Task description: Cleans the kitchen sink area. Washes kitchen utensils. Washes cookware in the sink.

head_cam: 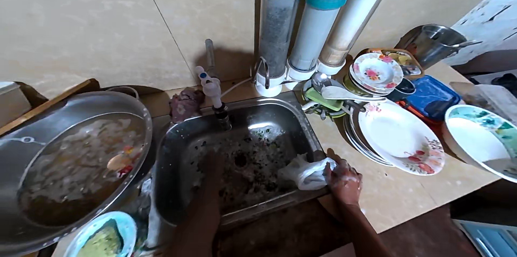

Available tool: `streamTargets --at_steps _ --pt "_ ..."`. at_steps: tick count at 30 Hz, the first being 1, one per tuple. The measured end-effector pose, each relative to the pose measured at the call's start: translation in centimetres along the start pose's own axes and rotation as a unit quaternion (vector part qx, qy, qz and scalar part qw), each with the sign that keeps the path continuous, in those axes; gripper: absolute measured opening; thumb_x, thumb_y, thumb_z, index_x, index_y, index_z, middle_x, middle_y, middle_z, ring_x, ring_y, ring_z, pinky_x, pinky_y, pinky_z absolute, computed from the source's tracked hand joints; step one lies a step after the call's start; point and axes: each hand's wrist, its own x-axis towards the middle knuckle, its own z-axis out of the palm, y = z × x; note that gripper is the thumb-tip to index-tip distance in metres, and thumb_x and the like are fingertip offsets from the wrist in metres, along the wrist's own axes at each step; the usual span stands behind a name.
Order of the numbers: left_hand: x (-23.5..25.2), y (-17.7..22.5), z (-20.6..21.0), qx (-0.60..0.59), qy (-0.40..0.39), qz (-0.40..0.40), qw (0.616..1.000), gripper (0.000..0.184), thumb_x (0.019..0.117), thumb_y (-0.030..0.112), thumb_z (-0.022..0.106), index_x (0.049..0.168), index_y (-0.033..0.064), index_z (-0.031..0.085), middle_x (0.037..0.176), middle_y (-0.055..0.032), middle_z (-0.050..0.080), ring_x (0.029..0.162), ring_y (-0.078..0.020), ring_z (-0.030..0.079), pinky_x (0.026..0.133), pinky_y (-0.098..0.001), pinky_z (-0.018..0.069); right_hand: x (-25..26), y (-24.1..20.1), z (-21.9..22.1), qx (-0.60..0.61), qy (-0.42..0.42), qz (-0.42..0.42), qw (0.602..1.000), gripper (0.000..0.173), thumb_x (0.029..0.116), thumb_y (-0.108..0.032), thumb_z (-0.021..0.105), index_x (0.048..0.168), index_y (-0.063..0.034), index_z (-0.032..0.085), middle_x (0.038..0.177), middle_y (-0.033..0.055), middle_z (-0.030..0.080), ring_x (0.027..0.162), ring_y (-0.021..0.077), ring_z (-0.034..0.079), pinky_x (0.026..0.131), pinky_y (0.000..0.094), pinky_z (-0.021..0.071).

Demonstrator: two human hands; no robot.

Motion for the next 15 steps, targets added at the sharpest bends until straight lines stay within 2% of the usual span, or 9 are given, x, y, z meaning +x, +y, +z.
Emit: streamTargets --at_steps 2,5,7,10,12,15 --pt "1.4 -1.9 0.1 -0.021 0.062 -0.065 0.996 0.060 0.1071 0.035 0.050 0.155 0.0011 0.039 0.152 -0.0295 0.046 0.143 -0.0456 0.044 0.115 -0.0607 0.0361 0.0 0.1 0.0 -0.001 0.000 -0.001 1.000 0.040 0.0959 -0.027 0.064 0.120 0.0040 0.069 0.108 0.0254 0.072 0.101 0.0465 0.070 0.089 0.0675 0.0474" --pt "2.4 -3.6 0.6 -0.084 0.078 -0.108 0.987 0.060 0.1055 0.035 0.055 0.150 -0.0028 0.044 0.148 -0.0307 0.050 0.138 -0.0441 0.049 0.113 -0.0573 0.0399 0.0 0.2 0.2 0.001 0.009 -0.005 1.000 0.040 0.0958 -0.028 0.064 0.119 0.0038 0.069 0.108 0.0257 0.073 0.100 0.0475 0.070 0.089 0.0677 0.0480" --pt "2.2 -3.2 0.5 -0.077 0.062 -0.089 0.991 0.055 0.1054 0.036 0.055 0.147 -0.0002 0.050 0.145 -0.0288 0.053 0.135 -0.0435 0.052 0.112 -0.0576 0.0416 -0.1 0.2 0.3 -0.002 0.008 -0.002 1.000 0.041 0.0964 -0.029 0.063 0.119 0.0039 0.069 0.107 0.0255 0.073 0.099 0.0471 0.070 0.089 0.0671 0.0481" --pt "2.0 -2.3 0.7 0.002 -0.002 -0.032 0.999 0.043 0.1030 0.021 0.058 0.143 0.0045 0.055 0.137 -0.0266 0.060 0.128 -0.0440 0.059 0.104 -0.0609 0.0465 0.0 0.3 0.3 -0.003 0.012 -0.009 1.000 0.039 0.0962 -0.028 0.063 0.118 0.0036 0.069 0.106 0.0255 0.073 0.099 0.0470 0.070 0.088 0.0673 0.0484" --pt "1.9 -1.5 0.9 0.042 -0.031 -0.027 0.998 0.039 0.1034 0.017 0.056 0.140 0.0036 0.056 0.137 -0.0262 0.061 0.127 -0.0426 0.060 0.104 -0.0595 0.0479 0.1 0.3 0.3 -0.003 0.012 -0.010 1.000 0.039 0.0962 -0.028 0.063 0.118 0.0041 0.069 0.105 0.0257 0.073 0.098 0.0469 0.070 0.088 0.0675 0.0482" --pt "1.6 -1.2 1.1 0.021 0.021 -0.050 0.998 0.042 0.1046 0.016 0.053 0.144 0.0022 0.052 0.142 -0.0264 0.057 0.132 -0.0416 0.057 0.107 -0.0562 0.0466 0.1 0.1 0.2 -0.003 0.007 -0.004 1.000 0.039 0.0967 -0.028 0.063 0.120 0.0030 0.069 0.107 0.0253 0.073 0.100 0.0471 0.070 0.089 0.0671 0.0481"
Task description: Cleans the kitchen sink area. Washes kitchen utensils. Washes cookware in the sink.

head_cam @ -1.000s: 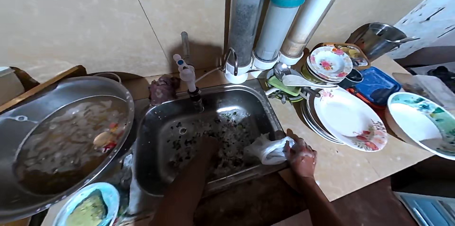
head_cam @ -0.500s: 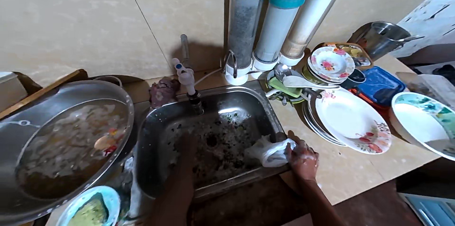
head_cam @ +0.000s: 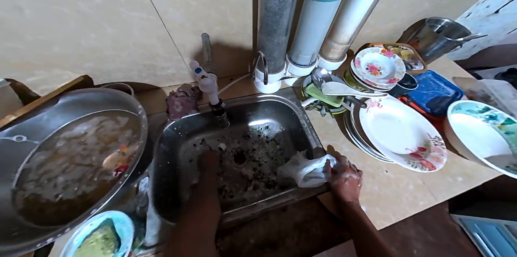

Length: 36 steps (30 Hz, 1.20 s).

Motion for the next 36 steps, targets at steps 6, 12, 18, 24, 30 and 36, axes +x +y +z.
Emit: streamTargets --at_steps 6,12,18,24,30,36 --pt "0.3 -0.5 2.0 -0.038 0.022 0.034 0.998 0.063 0.1104 0.035 0.040 0.159 -0.0037 0.028 0.166 -0.0284 0.024 0.155 -0.0442 0.020 0.124 -0.0621 0.0150 0.0 -0.2 -0.5 0.011 -0.021 0.008 1.000 0.041 0.0971 -0.027 0.063 0.122 0.0040 0.068 0.111 0.0264 0.072 0.104 0.0478 0.069 0.092 0.0685 0.0463" --pt "-2.5 4.2 6.8 -0.067 -0.080 0.272 0.957 0.060 0.1053 0.029 0.054 0.153 -0.0051 0.039 0.158 -0.0286 0.038 0.150 -0.0418 0.035 0.124 -0.0513 0.0266 0.0 -0.1 -0.2 0.011 -0.007 0.004 1.000 0.042 0.0957 -0.028 0.065 0.122 0.0035 0.068 0.112 0.0253 0.072 0.103 0.0471 0.069 0.091 0.0683 0.0468" --pt "-8.7 7.4 6.6 -0.007 -0.375 0.422 0.825 0.046 0.1116 0.027 0.040 0.144 -0.0011 0.054 0.142 -0.0258 0.058 0.135 -0.0365 0.055 0.116 -0.0505 0.0383 0.0 0.0 -0.2 0.016 -0.011 0.004 1.000 0.040 0.0951 -0.026 0.066 0.121 0.0044 0.068 0.109 0.0264 0.072 0.102 0.0475 0.069 0.091 0.0675 0.0471" --pt "-5.5 5.2 2.2 0.082 -0.176 0.233 0.953 0.039 0.1078 0.024 0.046 0.136 0.0011 0.060 0.132 -0.0244 0.064 0.126 -0.0392 0.061 0.106 -0.0563 0.0463 0.0 -0.2 -0.3 0.014 -0.005 0.003 1.000 0.038 0.0954 -0.027 0.065 0.118 0.0029 0.070 0.109 0.0245 0.073 0.101 0.0466 0.070 0.089 0.0669 0.0485" --pt "-4.7 2.2 2.6 0.298 -0.226 0.321 0.870 0.059 0.1086 0.047 0.042 0.141 -0.0002 0.056 0.155 -0.0214 0.046 0.152 -0.0428 0.028 0.123 -0.0642 0.0130 0.0 -0.2 -0.4 0.009 -0.004 0.001 1.000 0.038 0.0952 -0.028 0.065 0.116 0.0040 0.070 0.106 0.0253 0.073 0.099 0.0468 0.070 0.088 0.0666 0.0486" --pt "-4.5 2.5 2.9 0.331 -0.212 0.348 0.851 0.063 0.1068 0.051 0.042 0.133 -0.0024 0.061 0.144 -0.0244 0.055 0.145 -0.0426 0.039 0.122 -0.0634 0.0171 -0.1 0.1 -0.1 0.018 0.009 -0.006 1.000 0.038 0.0944 -0.026 0.065 0.117 0.0031 0.070 0.107 0.0249 0.073 0.099 0.0468 0.070 0.088 0.0664 0.0495"
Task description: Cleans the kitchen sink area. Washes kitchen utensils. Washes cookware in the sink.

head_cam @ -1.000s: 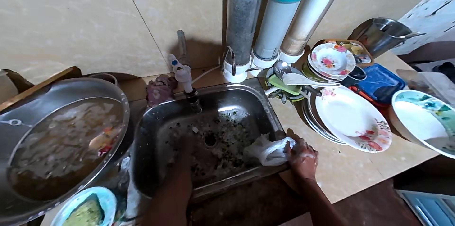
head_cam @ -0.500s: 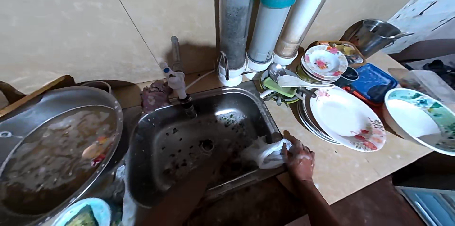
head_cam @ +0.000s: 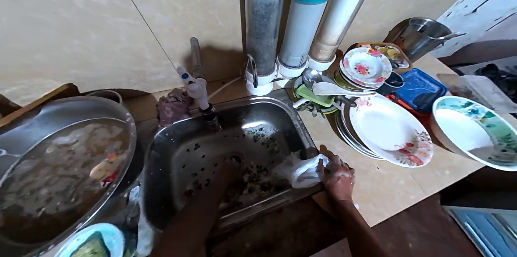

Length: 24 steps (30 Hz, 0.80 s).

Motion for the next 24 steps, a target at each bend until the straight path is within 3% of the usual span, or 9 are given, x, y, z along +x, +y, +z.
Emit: streamTargets --at_steps 3,6,7,10,16,18,20,22,24 --pt "0.2 0.3 0.0 0.009 -0.012 -0.001 1.000 0.057 0.1071 0.047 0.044 0.131 -0.0023 0.062 0.140 -0.0237 0.058 0.143 -0.0429 0.042 0.120 -0.0634 0.0219 0.0 0.1 0.1 -0.001 0.005 -0.005 1.000 0.038 0.0943 -0.027 0.065 0.117 0.0028 0.071 0.106 0.0244 0.073 0.097 0.0468 0.070 0.086 0.0665 0.0497" --pt "-0.1 0.2 0.2 0.005 -0.027 -0.001 1.000 0.058 0.1063 0.044 0.049 0.140 -0.0031 0.056 0.148 -0.0259 0.052 0.148 -0.0455 0.034 0.120 -0.0688 0.0160 0.1 0.0 0.1 -0.001 0.000 0.000 1.000 0.040 0.0947 -0.028 0.066 0.118 0.0039 0.070 0.107 0.0249 0.073 0.099 0.0463 0.070 0.088 0.0663 0.0491" --pt "-0.3 0.5 0.0 0.011 -0.040 -0.006 0.999 0.056 0.1057 0.042 0.051 0.140 -0.0025 0.056 0.148 -0.0262 0.052 0.147 -0.0461 0.036 0.119 -0.0690 0.0176 0.0 0.0 0.1 -0.001 0.002 0.001 1.000 0.040 0.0945 -0.029 0.065 0.118 0.0036 0.070 0.107 0.0247 0.073 0.098 0.0457 0.070 0.088 0.0662 0.0490" --pt "-0.1 1.7 -0.5 0.019 -0.065 -0.024 0.997 0.044 0.1023 0.029 0.058 0.135 -0.0006 0.061 0.139 -0.0265 0.058 0.134 -0.0475 0.050 0.110 -0.0654 0.0390 0.1 0.1 0.2 0.000 0.010 0.000 1.000 0.040 0.0939 -0.029 0.065 0.117 0.0034 0.070 0.106 0.0241 0.073 0.097 0.0450 0.071 0.086 0.0663 0.0493" --pt "2.5 0.9 -1.4 -0.155 -0.066 -0.074 0.983 0.044 0.1052 0.021 0.054 0.138 -0.0075 0.054 0.144 -0.0290 0.054 0.138 -0.0438 0.049 0.114 -0.0587 0.0379 0.1 0.0 0.1 -0.002 0.006 0.003 1.000 0.038 0.0927 -0.027 0.066 0.115 0.0039 0.071 0.104 0.0246 0.073 0.096 0.0458 0.071 0.086 0.0654 0.0496" --pt "1.2 1.8 -2.3 -0.199 -0.071 -0.030 0.977 0.040 0.1062 0.015 0.052 0.136 -0.0104 0.054 0.141 -0.0320 0.054 0.136 -0.0452 0.050 0.115 -0.0566 0.0379 0.2 -0.1 -0.1 -0.004 -0.011 0.013 1.000 0.040 0.0936 -0.028 0.066 0.118 0.0033 0.070 0.106 0.0247 0.073 0.098 0.0457 0.070 0.088 0.0647 0.0492" --pt "0.0 2.9 -3.1 -0.230 -0.093 0.084 0.965 0.037 0.1061 0.014 0.054 0.138 -0.0049 0.057 0.136 -0.0286 0.059 0.129 -0.0412 0.057 0.112 -0.0543 0.0411 0.4 -0.3 -0.4 0.002 -0.044 0.035 0.998 0.041 0.0956 -0.028 0.066 0.124 0.0016 0.068 0.113 0.0242 0.072 0.104 0.0448 0.069 0.095 0.0649 0.0467" --pt "0.0 3.2 -3.2 -0.260 -0.034 0.095 0.960 0.039 0.1059 0.020 0.057 0.139 0.0006 0.058 0.137 -0.0240 0.061 0.130 -0.0376 0.057 0.112 -0.0524 0.0421 0.4 -0.5 -0.8 -0.002 -0.069 0.048 0.996 0.042 0.0967 -0.029 0.065 0.126 0.0014 0.067 0.115 0.0241 0.071 0.108 0.0440 0.068 0.098 0.0644 0.0451" --pt "2.1 1.4 -2.0 -0.297 0.123 -0.002 0.947 0.049 0.1043 0.022 0.058 0.147 -0.0009 0.050 0.148 -0.0287 0.050 0.140 -0.0439 0.047 0.118 -0.0562 0.0348 0.5 -0.7 -1.1 -0.007 -0.079 0.051 0.996 0.042 0.0965 -0.030 0.065 0.125 0.0017 0.068 0.116 0.0242 0.071 0.110 0.0441 0.067 0.098 0.0637 0.0448"
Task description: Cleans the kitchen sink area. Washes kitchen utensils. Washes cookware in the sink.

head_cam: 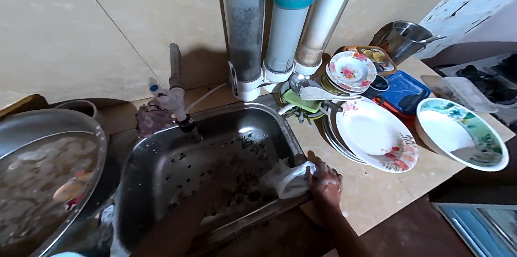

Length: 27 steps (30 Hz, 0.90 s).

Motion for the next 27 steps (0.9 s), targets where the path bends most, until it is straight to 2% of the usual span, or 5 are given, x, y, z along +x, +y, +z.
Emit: streamTargets --at_steps 4,7,14,21,27 --pt "5.5 -1.5 0.8 -0.001 0.130 -0.061 0.990 0.063 0.1066 0.022 0.049 0.160 -0.0023 0.026 0.168 -0.0284 0.014 0.157 -0.0452 0.011 0.126 -0.0575 0.0104 0.3 -0.4 -0.8 -0.006 -0.066 0.034 0.997 0.044 0.0990 -0.033 0.062 0.129 -0.0013 0.066 0.124 0.0209 0.069 0.119 0.0404 0.064 0.106 0.0604 0.0414" --pt "8.1 1.7 5.2 0.012 0.150 0.097 0.984 0.059 0.1047 0.025 0.052 0.155 -0.0028 0.039 0.163 -0.0263 0.033 0.153 -0.0460 0.025 0.125 -0.0586 0.0176 0.3 -0.1 -0.3 -0.002 -0.044 0.025 0.999 0.045 0.0967 -0.035 0.065 0.126 -0.0017 0.068 0.120 0.0205 0.071 0.114 0.0408 0.066 0.102 0.0607 0.0448" --pt "4.3 5.3 7.2 0.111 -0.127 0.258 0.951 0.056 0.1065 0.017 0.052 0.159 0.0030 0.035 0.168 -0.0172 0.027 0.158 -0.0344 0.018 0.127 -0.0551 0.0102 -0.1 0.2 0.2 0.002 0.008 -0.018 1.000 0.042 0.0943 -0.033 0.068 0.121 0.0004 0.070 0.113 0.0219 0.073 0.106 0.0430 0.069 0.095 0.0637 0.0480" --pt "-5.4 -0.7 1.0 0.079 -0.239 0.139 0.958 0.042 0.1102 0.032 0.044 0.139 0.0072 0.062 0.131 -0.0218 0.066 0.125 -0.0387 0.062 0.110 -0.0592 0.0434 0.0 0.6 0.7 0.002 0.005 -0.020 1.000 0.044 0.0949 -0.034 0.067 0.124 -0.0011 0.069 0.115 0.0213 0.072 0.107 0.0432 0.068 0.096 0.0647 0.0470" --pt "-9.8 -4.2 -9.1 0.187 -0.109 -0.229 0.949 0.048 0.1096 0.028 0.046 0.147 -0.0010 0.050 0.148 -0.0308 0.050 0.139 -0.0493 0.047 0.110 -0.0680 0.0363 0.1 0.3 0.1 0.015 -0.004 -0.014 1.000 0.042 0.0958 -0.032 0.066 0.124 -0.0004 0.069 0.119 0.0226 0.071 0.111 0.0441 0.067 0.098 0.0657 0.0452"
